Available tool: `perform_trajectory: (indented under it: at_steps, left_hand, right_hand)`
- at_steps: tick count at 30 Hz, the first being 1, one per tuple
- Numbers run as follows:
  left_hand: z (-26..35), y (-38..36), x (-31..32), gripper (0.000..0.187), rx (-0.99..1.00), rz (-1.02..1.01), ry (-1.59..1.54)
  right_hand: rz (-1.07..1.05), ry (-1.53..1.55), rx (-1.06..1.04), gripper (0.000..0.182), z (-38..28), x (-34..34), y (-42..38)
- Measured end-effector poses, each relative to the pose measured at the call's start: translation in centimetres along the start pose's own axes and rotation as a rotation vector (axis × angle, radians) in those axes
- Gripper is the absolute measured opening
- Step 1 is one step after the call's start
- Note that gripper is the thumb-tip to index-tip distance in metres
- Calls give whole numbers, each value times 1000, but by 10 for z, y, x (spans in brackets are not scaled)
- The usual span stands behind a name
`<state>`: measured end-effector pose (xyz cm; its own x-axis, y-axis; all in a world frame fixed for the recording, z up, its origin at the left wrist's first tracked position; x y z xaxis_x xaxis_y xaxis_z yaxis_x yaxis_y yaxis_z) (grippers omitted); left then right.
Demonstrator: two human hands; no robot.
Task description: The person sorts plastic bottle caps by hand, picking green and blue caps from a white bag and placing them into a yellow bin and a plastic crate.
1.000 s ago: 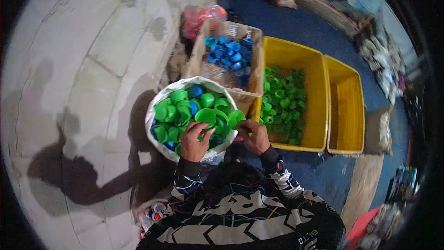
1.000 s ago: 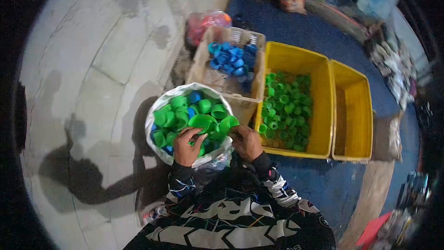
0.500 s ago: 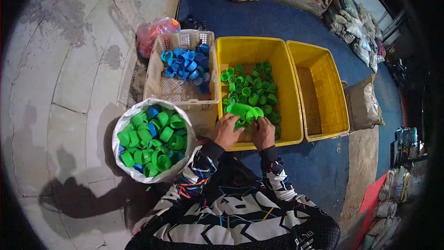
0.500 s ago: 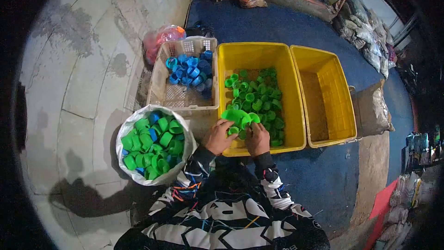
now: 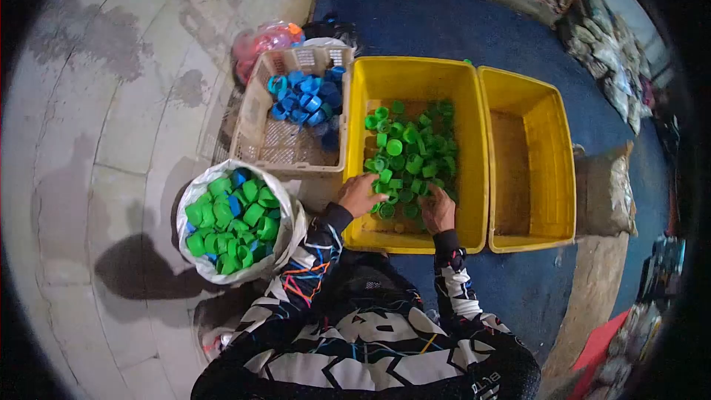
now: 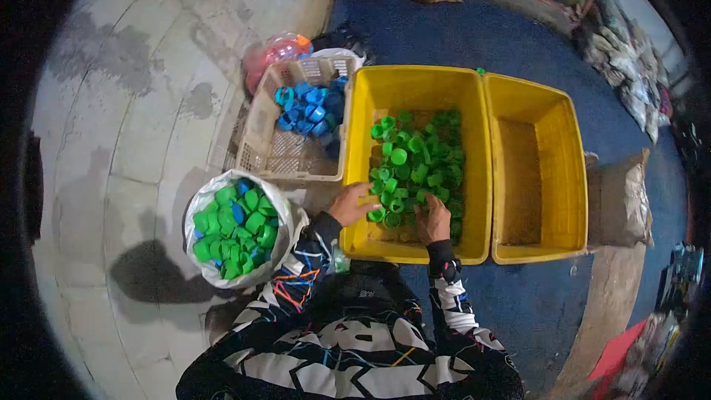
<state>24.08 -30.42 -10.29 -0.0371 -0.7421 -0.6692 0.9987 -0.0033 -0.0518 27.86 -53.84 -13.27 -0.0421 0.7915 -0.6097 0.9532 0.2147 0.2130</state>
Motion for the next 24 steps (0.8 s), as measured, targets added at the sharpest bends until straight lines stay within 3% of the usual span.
perform_trajectory:
  at_steps: [2,5,6,9,14,17,18,24]
  left_hand:
    - [12,-28,-17,58,-119,-14,-114]
    - [16,-64,-37,59,-45,143,-99]
    - [28,-77,-52,57,3,202,-99]
    - [41,-114,-89,54,-172,158,-52]
    - [36,-180,-151,46,-138,432,-76]
    - [22,-226,-187,44,-181,556,-72]
    - [11,-242,-197,40,-119,681,42]
    - [-27,-326,-245,35,-395,873,-3]
  right_hand:
    - [-72,53,16,44,13,20,-11]
    - [-207,131,78,39,-20,29,-12]
    - [-231,127,21,38,-29,36,-11]
    - [-275,107,-129,34,-64,50,-5]
    - [-313,117,-279,30,-143,69,4]
    - [-458,204,-146,31,-198,96,-4]
    - [-445,208,-261,31,-206,112,-7]
    - [-555,235,-607,29,-319,180,-29]
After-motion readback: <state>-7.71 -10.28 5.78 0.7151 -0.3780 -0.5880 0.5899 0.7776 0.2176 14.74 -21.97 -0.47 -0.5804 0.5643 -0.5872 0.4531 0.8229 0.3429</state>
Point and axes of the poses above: each hand's wrist, its own y-axis towards the middle knuckle, its own x-axis out of the palm, z = x × y, the point moved 6 cm from there along y, towards the middle knuckle, and after that the axes turned 3 degrees about z, right-handed, at the moved point
